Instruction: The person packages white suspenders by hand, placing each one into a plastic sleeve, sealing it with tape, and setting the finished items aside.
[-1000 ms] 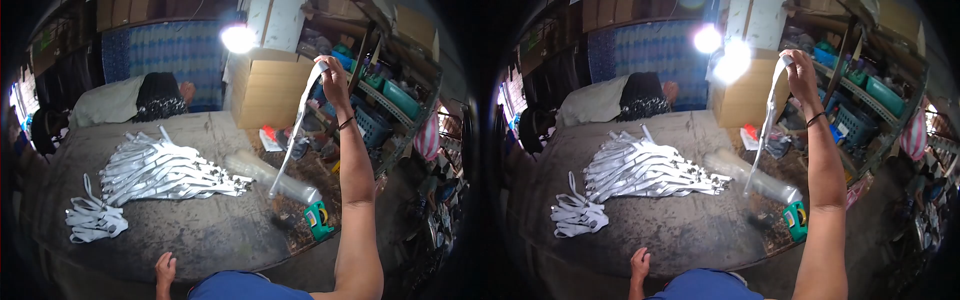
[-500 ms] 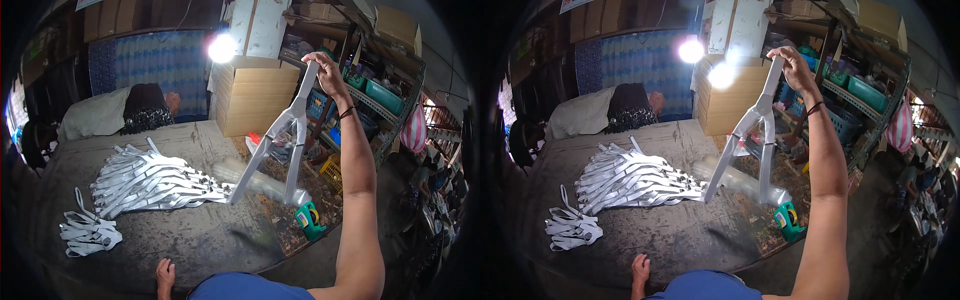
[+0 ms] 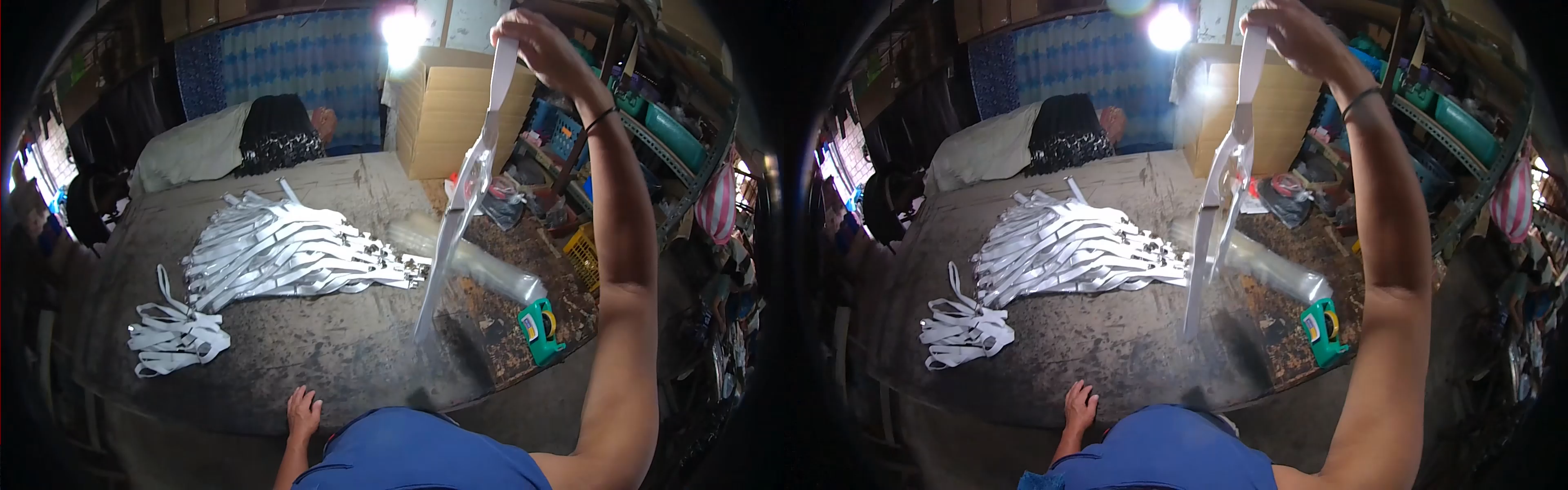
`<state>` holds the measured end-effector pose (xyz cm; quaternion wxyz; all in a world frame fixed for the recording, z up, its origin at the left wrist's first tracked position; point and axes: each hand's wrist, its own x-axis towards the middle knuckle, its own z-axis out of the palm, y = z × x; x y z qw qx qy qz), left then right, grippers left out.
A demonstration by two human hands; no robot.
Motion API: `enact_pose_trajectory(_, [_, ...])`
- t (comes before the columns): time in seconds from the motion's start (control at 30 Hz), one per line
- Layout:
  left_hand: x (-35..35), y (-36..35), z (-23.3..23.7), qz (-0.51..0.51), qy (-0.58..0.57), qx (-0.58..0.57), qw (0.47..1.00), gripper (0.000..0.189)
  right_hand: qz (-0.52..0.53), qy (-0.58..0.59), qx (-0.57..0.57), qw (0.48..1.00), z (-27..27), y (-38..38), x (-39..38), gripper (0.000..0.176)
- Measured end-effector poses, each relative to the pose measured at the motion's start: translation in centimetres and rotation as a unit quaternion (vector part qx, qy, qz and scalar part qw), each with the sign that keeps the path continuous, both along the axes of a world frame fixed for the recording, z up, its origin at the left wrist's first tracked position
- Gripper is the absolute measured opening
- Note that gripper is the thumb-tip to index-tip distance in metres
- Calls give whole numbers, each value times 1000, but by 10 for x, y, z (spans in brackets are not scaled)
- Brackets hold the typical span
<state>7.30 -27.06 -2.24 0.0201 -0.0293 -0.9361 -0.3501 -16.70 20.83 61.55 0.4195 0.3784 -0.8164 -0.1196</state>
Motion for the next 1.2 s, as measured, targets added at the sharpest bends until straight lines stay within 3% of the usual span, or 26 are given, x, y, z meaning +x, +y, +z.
enact_pose_trajectory(0.07, [4, 5, -7, -4, 2, -24, 1000, 44, -101, -17, -34, 994, 6, -25, 12, 22])
enact_pose_trajectory(0.1, [8, 5, -9, -13, 8, -46, 999, 48, -96, -28, -37, 994, 11, -31, 13, 22])
enact_pose_trajectory(0.17, [13, 10, -13, -4, -1, -56, 998, 49, -115, 1, 47, 992, 24, -37, 6, 12])
enact_pose_trajectory(0.3, [13, 14, -8, 5, -8, -59, 998, 51, -101, -14, -4, 995, 37, -43, -3, 9])
enact_pose_trajectory(0.37, [13, 15, -7, 9, -7, -60, 998, 50, -115, 52, 48, 991, 44, -49, -2, 9])
enact_pose_trajectory(0.43, [12, 15, -7, 16, -7, -62, 998, 50, -105, 66, 31, 992, 47, -50, 4, 10])
enact_pose_trajectory(0.5, [13, 16, -9, 13, 7, -67, 998, 50, -38, 99, 119, 987, 54, -40, -2, 12])
enact_pose_trajectory(0.6, [14, 16, -13, 12, 23, -71, 997, 50, 29, -20, 6, 999, 63, -3, -29, 18])
enact_pose_trajectory(0.7, [15, 15, -13, 13, 33, -63, 997, 51, 157, -157, -126, 967, 69, 42, -73, 29])
enact_pose_trajectory(0.77, [16, 14, -12, 27, 31, -62, 997, 51, 25, -150, -31, 988, 85, 64, -92, 36])
enact_pose_trajectory(0.83, [16, 13, -11, 9, 29, -64, 998, 51, 82, -227, -139, 960, 70, 30, -90, 31])
enact_pose_trajectory(0.87, [16, 13, -10, 4, 23, -67, 997, 50, 22, -206, -141, 968, 67, 9, -83, 29])
enact_pose_trajectory(0.97, [17, 12, -8, 3, 2, -60, 998, 50, -5, -121, -88, 989, 57, -37, -85, 27])
enact_pose_trajectory(1.0, [17, 11, -8, 2, -5, -62, 998, 50, -74, -190, -27, 979, 56, -77, -72, 28])
enact_pose_trajectory(1.1, [19, 10, -16, -3, 16, -57, 998, 51, 83, -79, 70, 991, 25, -118, -109, 30])
enact_pose_trajectory(1.13, [19, 9, -16, 3, 18, -55, 998, 51, 18, -100, 41, 994, 14, -163, -92, 30])
enact_pose_trajectory(1.2, [20, 9, -14, -7, 18, -82, 996, 51, 17, -46, 55, 997, -5, -209, -110, 29])
